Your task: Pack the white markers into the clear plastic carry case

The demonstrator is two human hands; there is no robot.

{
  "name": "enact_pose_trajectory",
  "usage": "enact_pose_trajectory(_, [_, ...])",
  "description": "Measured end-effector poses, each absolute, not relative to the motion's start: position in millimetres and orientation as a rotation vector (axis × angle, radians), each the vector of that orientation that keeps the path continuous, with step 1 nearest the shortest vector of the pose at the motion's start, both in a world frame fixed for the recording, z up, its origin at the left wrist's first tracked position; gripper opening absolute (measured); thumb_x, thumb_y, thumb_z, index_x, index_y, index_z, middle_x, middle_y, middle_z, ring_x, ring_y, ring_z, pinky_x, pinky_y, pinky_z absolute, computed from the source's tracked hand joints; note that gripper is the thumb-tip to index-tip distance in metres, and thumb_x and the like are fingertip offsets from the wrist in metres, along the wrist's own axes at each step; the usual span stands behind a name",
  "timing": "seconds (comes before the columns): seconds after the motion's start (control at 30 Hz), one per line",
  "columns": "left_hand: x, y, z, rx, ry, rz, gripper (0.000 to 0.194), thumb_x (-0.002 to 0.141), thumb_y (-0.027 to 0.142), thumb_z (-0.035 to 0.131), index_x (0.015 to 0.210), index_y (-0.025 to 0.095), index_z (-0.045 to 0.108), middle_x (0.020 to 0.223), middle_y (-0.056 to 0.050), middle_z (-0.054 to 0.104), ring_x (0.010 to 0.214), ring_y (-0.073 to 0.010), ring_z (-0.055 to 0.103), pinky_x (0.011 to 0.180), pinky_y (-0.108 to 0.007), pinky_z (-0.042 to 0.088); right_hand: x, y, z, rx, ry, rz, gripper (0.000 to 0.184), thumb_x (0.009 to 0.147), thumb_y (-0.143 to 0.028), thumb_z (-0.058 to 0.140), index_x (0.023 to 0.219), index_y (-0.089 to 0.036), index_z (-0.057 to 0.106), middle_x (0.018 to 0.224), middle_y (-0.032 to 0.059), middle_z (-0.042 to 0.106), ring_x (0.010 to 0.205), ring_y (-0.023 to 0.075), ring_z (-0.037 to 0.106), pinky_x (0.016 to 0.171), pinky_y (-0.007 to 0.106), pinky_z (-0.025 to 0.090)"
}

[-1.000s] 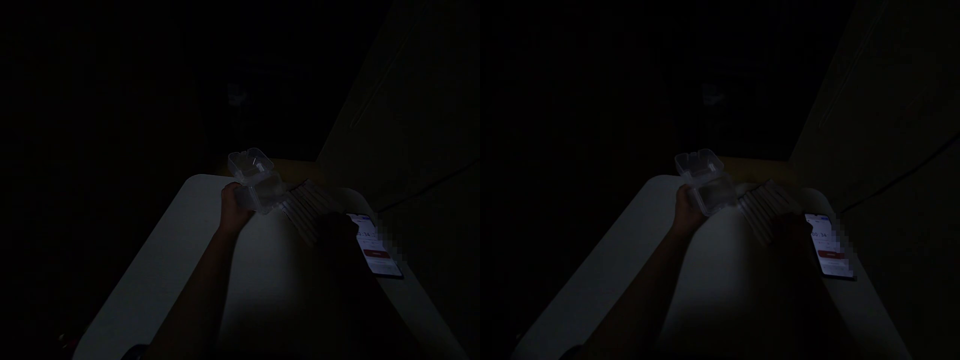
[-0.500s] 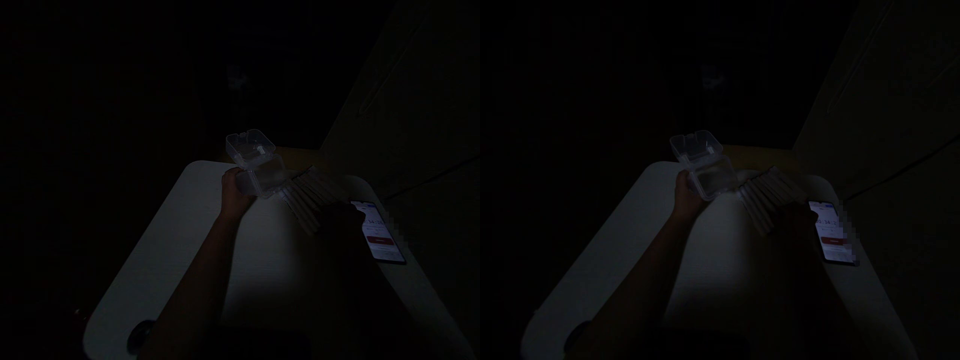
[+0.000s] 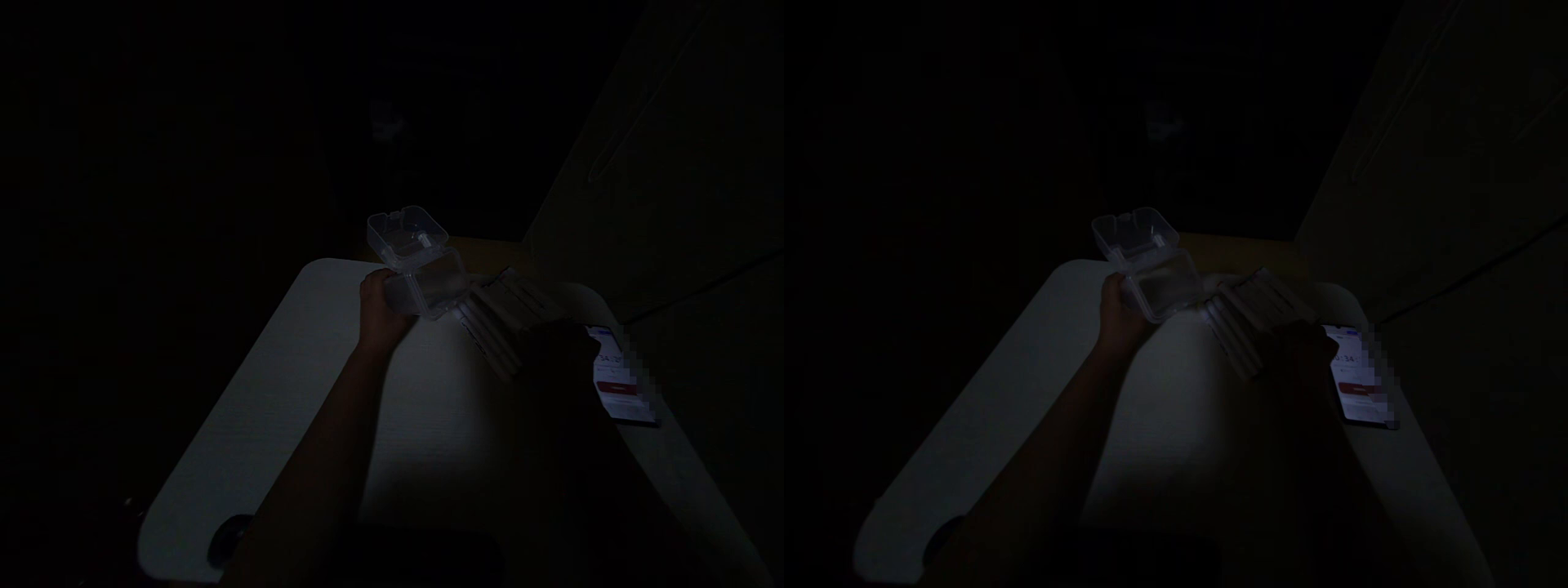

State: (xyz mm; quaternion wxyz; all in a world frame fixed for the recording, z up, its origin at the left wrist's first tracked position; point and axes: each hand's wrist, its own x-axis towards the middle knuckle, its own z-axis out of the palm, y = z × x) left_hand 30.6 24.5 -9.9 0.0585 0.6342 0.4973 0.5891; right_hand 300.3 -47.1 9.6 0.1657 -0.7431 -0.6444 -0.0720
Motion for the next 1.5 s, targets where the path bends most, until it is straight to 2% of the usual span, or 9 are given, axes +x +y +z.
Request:
enact_pose_trajectory(0.3, [27,22,-7,2.065,1.517,1.733,0.061,0.056,0.020,0.076,0.111,0.021,0.048,0.110,-0.009,0.057,0.105,-0.0277,0.054,0.093,-0.044,0.044,311,-49,13,-1.992,-1.496,-0.115,0.035,0.091,-0.041,0.045,0.108,-0.015,0.061,0.108,0.0108,0.061,0.101,0.0208,0.057,0.090,0.041,0.046])
enact_pose_trajectory(0.47, [26,23,-7,2.169,1.528,1.750,0.058,0.055,0.017,0.073,0.107,0.022,0.047,0.105,-0.006,0.058,0.101,-0.0257,0.055,0.090,-0.045,0.045,304,-57,19,-1.837,-1.252,0.048,0.044,0.086,-0.051,0.042,0.103,-0.017,0.065,0.100,0.0117,0.064,0.093,0.0254,0.057,0.082,0.042,0.043])
enact_pose_trajectory(0.63, [25,25,-8,2.203,1.535,1.775,0.059,0.057,0.021,0.073,0.110,0.022,0.046,0.107,-0.006,0.057,0.101,-0.0256,0.055,0.089,-0.043,0.045,298,-63,25,-1.763,-1.284,-0.109,0.045,0.087,-0.052,0.042,0.101,-0.017,0.066,0.094,0.0098,0.064,0.085,0.0217,0.056,0.082,0.040,0.042])
enact_pose_trajectory(0.83, [25,23,-7,2.219,1.522,1.817,0.056,0.057,0.022,0.072,0.107,0.024,0.047,0.103,-0.006,0.059,0.098,-0.0255,0.057,0.087,-0.043,0.047,299,-70,28,-1.659,-1.263,-0.310,0.048,0.086,-0.053,0.043,0.102,-0.013,0.067,0.095,0.0126,0.064,0.087,0.0222,0.056,0.082,0.039,0.042])
enact_pose_trajectory(0.97, [25,24,-8,2.237,1.549,1.810,0.058,0.056,0.020,0.072,0.108,0.024,0.046,0.105,-0.005,0.058,0.099,-0.0252,0.056,0.087,-0.043,0.047,288,-78,39,-1.657,-1.209,-0.301,0.051,0.088,-0.052,0.041,0.102,-0.010,0.066,0.094,0.0135,0.063,0.086,0.0222,0.056,0.083,0.040,0.041])
enact_pose_trajectory(1.13, [24,24,-8,2.258,1.547,1.811,0.061,0.055,0.020,0.073,0.110,0.024,0.046,0.106,-0.005,0.058,0.100,-0.0253,0.056,0.087,-0.043,0.047,285,-83,40,-1.633,-1.147,-0.274,0.043,0.088,-0.045,0.042,0.103,-0.011,0.065,0.097,0.0132,0.063,0.091,0.0233,0.058,0.080,0.038,0.043])
enact_pose_trajectory(1.3, [26,23,-8,2.280,1.576,1.763,0.059,0.057,0.018,0.071,0.109,0.023,0.046,0.106,-0.006,0.058,0.101,-0.0256,0.055,0.089,-0.043,0.046,288,-82,35,-1.570,-1.096,-0.234,0.045,0.087,-0.051,0.037,0.090,-0.014,0.062,0.091,0.0115,0.060,0.093,0.0250,0.057,0.085,0.043,0.043])
enact_pose_trajectory(1.4, [25,24,-7,2.332,1.583,1.725,0.057,0.057,0.019,0.071,0.109,0.022,0.047,0.107,-0.007,0.059,0.101,-0.0265,0.055,0.088,-0.043,0.046,289,-79,34,-1.582,-1.047,-0.222,0.044,0.085,-0.052,0.038,0.082,-0.014,0.060,0.084,0.0103,0.057,0.087,0.0241,0.056,0.082,0.043,0.043])
enact_pose_trajectory(1.5, [25,24,-7,2.356,1.577,1.688,0.055,0.058,0.021,0.070,0.108,0.022,0.048,0.108,-0.007,0.058,0.103,-0.0268,0.055,0.089,-0.043,0.046,293,-74,30,-1.591,-1.054,-0.262,0.046,0.083,-0.054,0.039,0.082,-0.014,0.061,0.081,0.0098,0.056,0.083,0.0235,0.054,0.077,0.041,0.042])
